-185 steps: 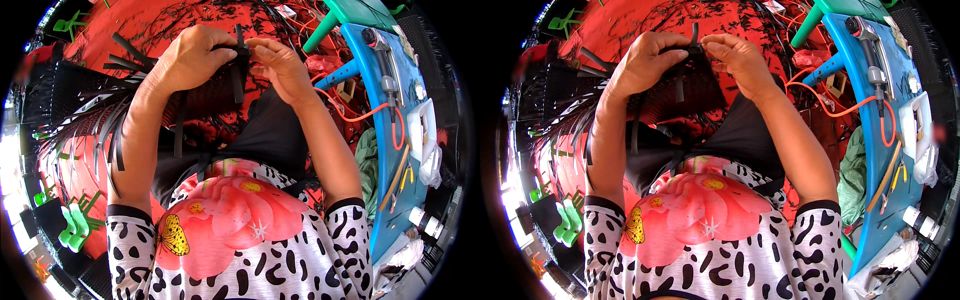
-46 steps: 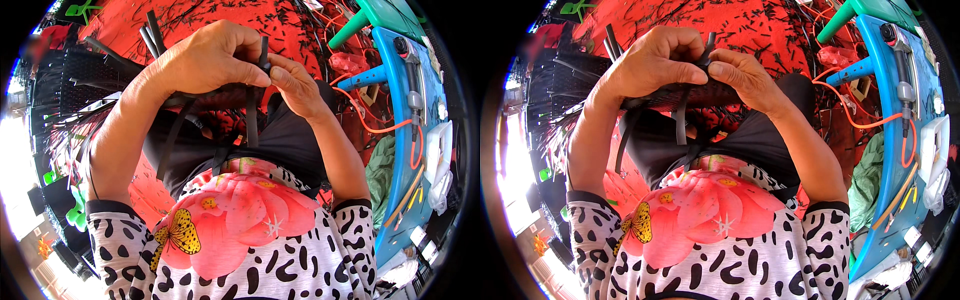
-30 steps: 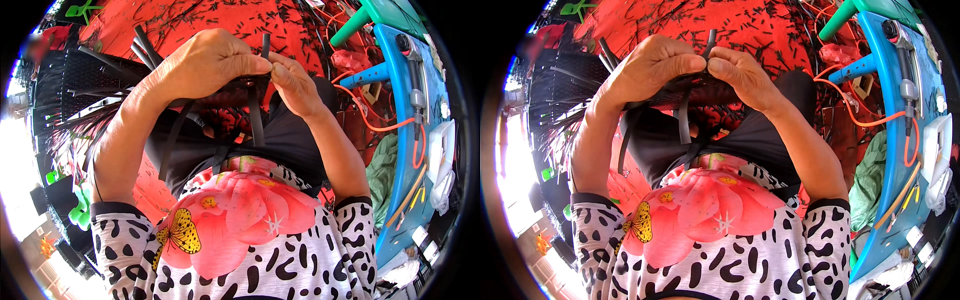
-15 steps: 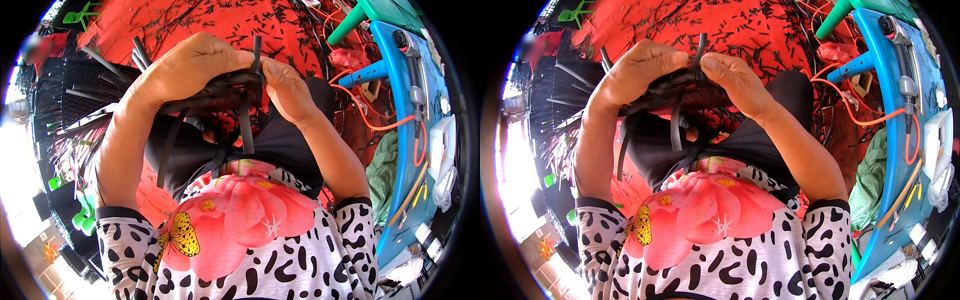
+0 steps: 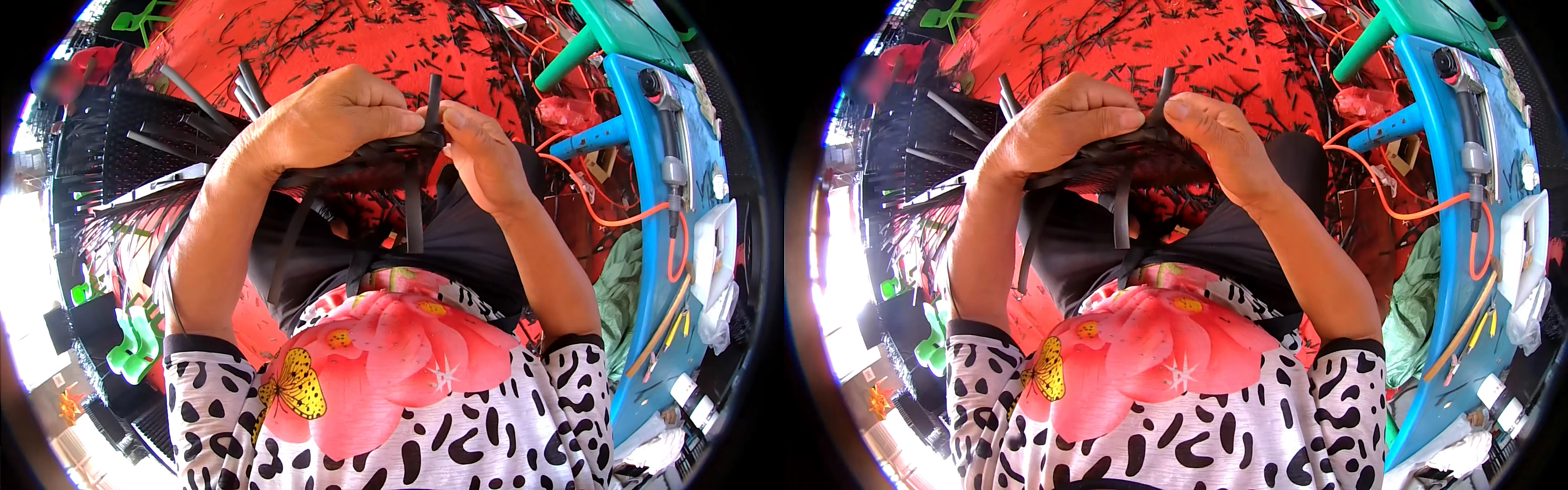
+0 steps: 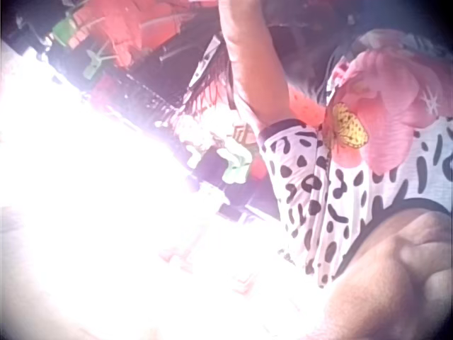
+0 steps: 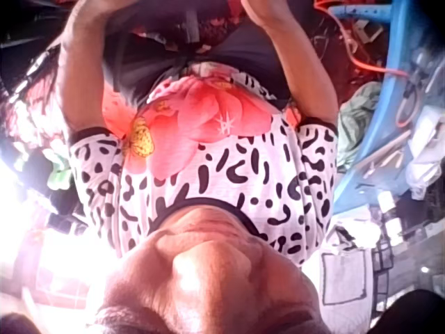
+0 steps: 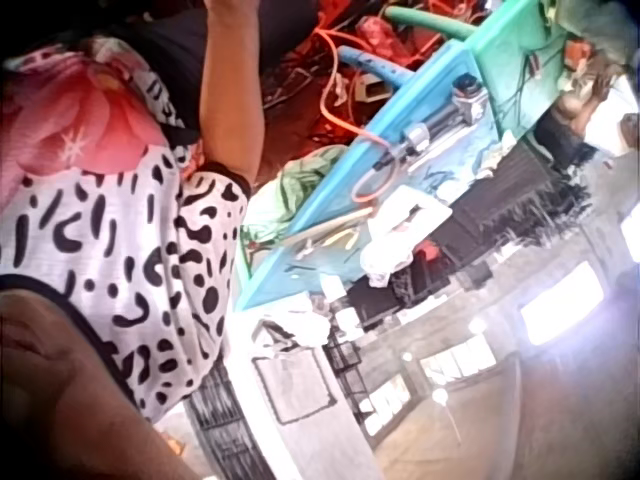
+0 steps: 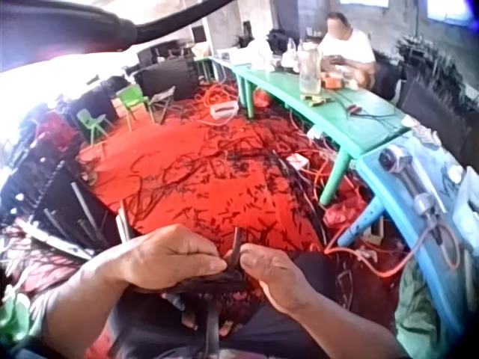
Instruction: The person sits on the floor and weaves black plastic strips into a large basket frame. They use a metal tool to tuck and tighten the strips, working on the edge of the basket throughout the clip.
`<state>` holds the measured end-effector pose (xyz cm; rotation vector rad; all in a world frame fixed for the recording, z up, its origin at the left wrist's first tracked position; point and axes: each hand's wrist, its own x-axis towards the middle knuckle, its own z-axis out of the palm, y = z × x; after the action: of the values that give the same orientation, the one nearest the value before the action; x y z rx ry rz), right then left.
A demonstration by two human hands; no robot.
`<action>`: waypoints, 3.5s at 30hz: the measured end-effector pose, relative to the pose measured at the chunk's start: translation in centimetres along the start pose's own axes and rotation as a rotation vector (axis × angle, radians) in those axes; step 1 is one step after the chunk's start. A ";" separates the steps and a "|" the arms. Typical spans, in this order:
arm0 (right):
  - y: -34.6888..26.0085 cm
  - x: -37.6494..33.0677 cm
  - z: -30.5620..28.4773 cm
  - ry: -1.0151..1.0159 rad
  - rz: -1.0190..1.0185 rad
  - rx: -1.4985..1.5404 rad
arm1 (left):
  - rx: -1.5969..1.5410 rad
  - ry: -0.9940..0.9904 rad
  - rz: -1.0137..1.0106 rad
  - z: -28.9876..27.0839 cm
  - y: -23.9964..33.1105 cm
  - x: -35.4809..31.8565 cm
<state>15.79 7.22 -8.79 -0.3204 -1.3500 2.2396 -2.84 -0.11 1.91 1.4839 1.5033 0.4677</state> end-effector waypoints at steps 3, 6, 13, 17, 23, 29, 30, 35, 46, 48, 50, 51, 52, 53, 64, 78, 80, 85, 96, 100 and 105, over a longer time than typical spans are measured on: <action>-1.2 0.4 0.6 0.037 0.008 -0.036 | -0.021 0.016 -0.017 0.1 0.2 -0.1; -2.1 0.8 1.0 0.139 -0.014 -0.084 | 0.047 0.055 -0.014 0.7 0.7 0.1; -4.4 2.1 2.5 0.193 -0.162 -0.467 | 0.021 0.106 0.164 1.1 -0.2 0.2; -4.5 3.1 2.0 0.234 -0.190 -0.661 | 0.108 0.104 0.153 0.5 0.7 0.4; -4.0 3.7 1.7 0.308 -0.218 -0.761 | 0.114 0.188 0.165 1.2 0.6 0.3; -4.5 5.2 0.8 0.106 -0.243 -0.850 | 0.133 0.163 0.088 1.2 0.3 0.4; -4.6 5.3 0.5 0.047 -0.232 -0.842 | 0.115 0.156 0.084 1.1 0.3 0.4; -4.5 5.1 0.7 0.054 -0.270 -0.717 | -0.180 0.176 -0.037 0.4 0.3 0.7; -3.2 3.1 0.6 0.124 -0.185 -0.362 | -0.167 0.172 0.048 0.6 -0.2 0.4; -3.4 2.1 0.9 0.151 -0.143 -0.257 | -0.161 0.175 0.112 0.8 -0.3 0.2; -3.2 0.9 0.7 0.138 -0.090 -0.183 | -0.137 0.174 0.127 0.7 -0.3 0.1; -3.2 0.4 0.8 0.143 -0.062 -0.179 | -0.125 0.174 0.134 0.7 -0.3 0.0; -3.3 0.1 0.9 0.150 -0.034 -0.175 | -0.145 0.172 0.135 0.6 -0.3 -0.1; -3.4 0.0 0.9 0.145 0.010 -0.174 | -0.165 0.170 0.135 0.6 -0.4 -0.2; -6.2 0.6 2.3 0.052 0.406 -0.131 | 0.417 0.467 0.317 2.6 -0.5 -2.8; -5.3 1.5 2.6 0.071 0.320 -0.079 | 0.368 0.545 0.476 2.4 -1.1 -2.1; -4.4 0.9 2.1 0.055 0.257 0.054 | 0.363 0.525 0.472 2.4 -1.2 -2.3; -3.2 0.0 1.7 0.078 0.101 0.095 | 0.364 0.563 0.521 2.9 -1.3 -2.0; -0.1 -2.5 1.9 0.280 -0.218 -0.100 | 0.331 0.491 0.448 2.6 -1.0 -1.9; 0.4 -2.6 2.3 0.350 -0.280 -0.094 | 0.338 0.448 0.404 2.2 -1.0 -1.6; 0.6 -3.5 2.6 0.386 -0.599 -0.764 | 0.349 0.441 0.397 2.2 -1.0 -1.5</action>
<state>17.45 3.20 -8.23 -0.4917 -1.7342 1.0603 -1.93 -2.45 0.59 2.0710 1.6880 0.8451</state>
